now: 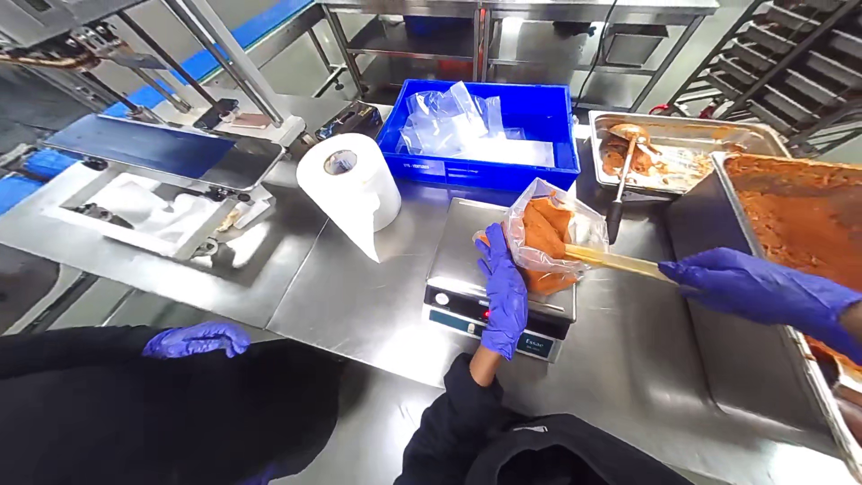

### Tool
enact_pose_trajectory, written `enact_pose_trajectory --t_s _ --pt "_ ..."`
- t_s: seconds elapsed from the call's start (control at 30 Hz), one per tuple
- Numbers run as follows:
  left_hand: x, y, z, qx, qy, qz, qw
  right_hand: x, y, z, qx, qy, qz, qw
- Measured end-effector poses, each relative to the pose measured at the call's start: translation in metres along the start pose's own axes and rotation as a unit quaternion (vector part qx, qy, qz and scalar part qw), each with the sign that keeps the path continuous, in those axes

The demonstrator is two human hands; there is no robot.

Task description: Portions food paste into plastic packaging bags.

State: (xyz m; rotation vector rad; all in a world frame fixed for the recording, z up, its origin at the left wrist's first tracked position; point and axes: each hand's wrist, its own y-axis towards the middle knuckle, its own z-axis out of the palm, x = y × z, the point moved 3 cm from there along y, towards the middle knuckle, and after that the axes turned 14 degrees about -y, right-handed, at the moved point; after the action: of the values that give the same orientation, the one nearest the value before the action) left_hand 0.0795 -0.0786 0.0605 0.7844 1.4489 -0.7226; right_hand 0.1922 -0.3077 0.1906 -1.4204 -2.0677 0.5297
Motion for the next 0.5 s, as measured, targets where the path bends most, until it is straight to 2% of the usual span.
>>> enact_pose_trajectory --t_s 0.1,0.17,0.37,0.5 --pt "0.0 0.0 0.003 -0.002 -0.02 0.006 1.0 -0.019 -0.012 0.014 0.004 0.136 0.028 0.99" --pt "0.002 -0.002 0.003 -0.01 -0.042 0.023 0.999 -0.021 -0.022 0.019 0.0 0.18 0.045 0.983" --pt "-0.007 -0.009 -0.014 -0.046 -0.121 0.071 0.989 -0.033 -0.036 0.02 -0.058 0.221 0.028 0.973" --pt "-0.014 -0.016 -0.032 -0.067 -0.179 0.14 0.971 -0.036 -0.045 0.01 -0.103 0.244 0.015 0.964"
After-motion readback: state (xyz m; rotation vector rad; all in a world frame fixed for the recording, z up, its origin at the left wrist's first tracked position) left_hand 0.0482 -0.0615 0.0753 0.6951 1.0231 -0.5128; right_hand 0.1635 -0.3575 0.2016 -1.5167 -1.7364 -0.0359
